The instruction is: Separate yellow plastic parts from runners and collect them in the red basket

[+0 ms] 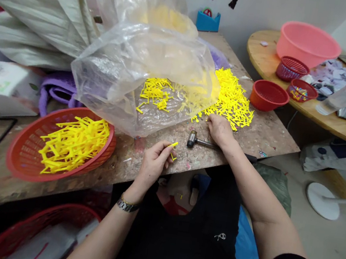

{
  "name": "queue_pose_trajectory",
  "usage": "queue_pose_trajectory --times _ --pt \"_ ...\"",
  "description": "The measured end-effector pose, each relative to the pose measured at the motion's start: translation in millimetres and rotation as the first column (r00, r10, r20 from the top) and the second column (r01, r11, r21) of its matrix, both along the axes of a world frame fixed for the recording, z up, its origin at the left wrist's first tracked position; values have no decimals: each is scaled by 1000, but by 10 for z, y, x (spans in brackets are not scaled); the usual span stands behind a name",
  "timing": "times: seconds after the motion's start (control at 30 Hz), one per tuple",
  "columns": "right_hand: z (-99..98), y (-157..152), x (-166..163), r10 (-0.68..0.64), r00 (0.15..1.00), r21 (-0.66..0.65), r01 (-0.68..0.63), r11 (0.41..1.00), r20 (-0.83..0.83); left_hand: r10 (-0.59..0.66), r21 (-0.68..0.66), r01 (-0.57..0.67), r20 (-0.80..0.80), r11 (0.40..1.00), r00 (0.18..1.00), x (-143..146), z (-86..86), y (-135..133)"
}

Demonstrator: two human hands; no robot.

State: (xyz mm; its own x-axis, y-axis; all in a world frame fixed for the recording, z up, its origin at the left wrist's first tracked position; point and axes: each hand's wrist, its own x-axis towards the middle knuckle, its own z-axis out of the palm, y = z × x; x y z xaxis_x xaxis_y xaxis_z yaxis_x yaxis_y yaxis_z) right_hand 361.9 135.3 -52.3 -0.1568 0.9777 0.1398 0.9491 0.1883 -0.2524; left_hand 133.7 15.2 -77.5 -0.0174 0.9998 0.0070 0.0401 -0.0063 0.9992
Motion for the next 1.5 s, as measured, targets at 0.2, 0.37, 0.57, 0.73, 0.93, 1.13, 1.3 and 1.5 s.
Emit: queue_pose_trajectory --times 0.2,0.37,0.57,0.73,0.93,1.13,1.3,1.5 --pt "-132 -240 127 22 846 75 21 997 -532 1 14 -1 -10 1000 1000 9 -10 -4" --pt "-296 -430 181 -52 582 -24 55 998 -811 -15 -6 15 -23 1000 1000 4 -9 -3" --pt "-209 -632 178 -47 448 -6 94 996 -893 -39 -36 40 25 999 999 36 10 -16" --pt "-95 -886 43 -82 253 -69 60 996 -964 -127 -137 167 256 976 958 180 113 -61" --pt "-111 -1225 -188 -138 111 -144 -54 988 -984 -177 -172 269 416 948 892 303 198 -87" --pt "-198 -1360 -223 -171 152 -176 -24 984 -973 -217 -153 308 430 939 876 300 174 -106" --pt "-246 -1426 -198 -101 309 -120 -43 992 -946 -213 -143 291 406 946 889 304 173 -116" --pt "-221 -1522 -185 238 634 232 -95 968 -736 -242 -92 268 226 959 943 301 150 -140"
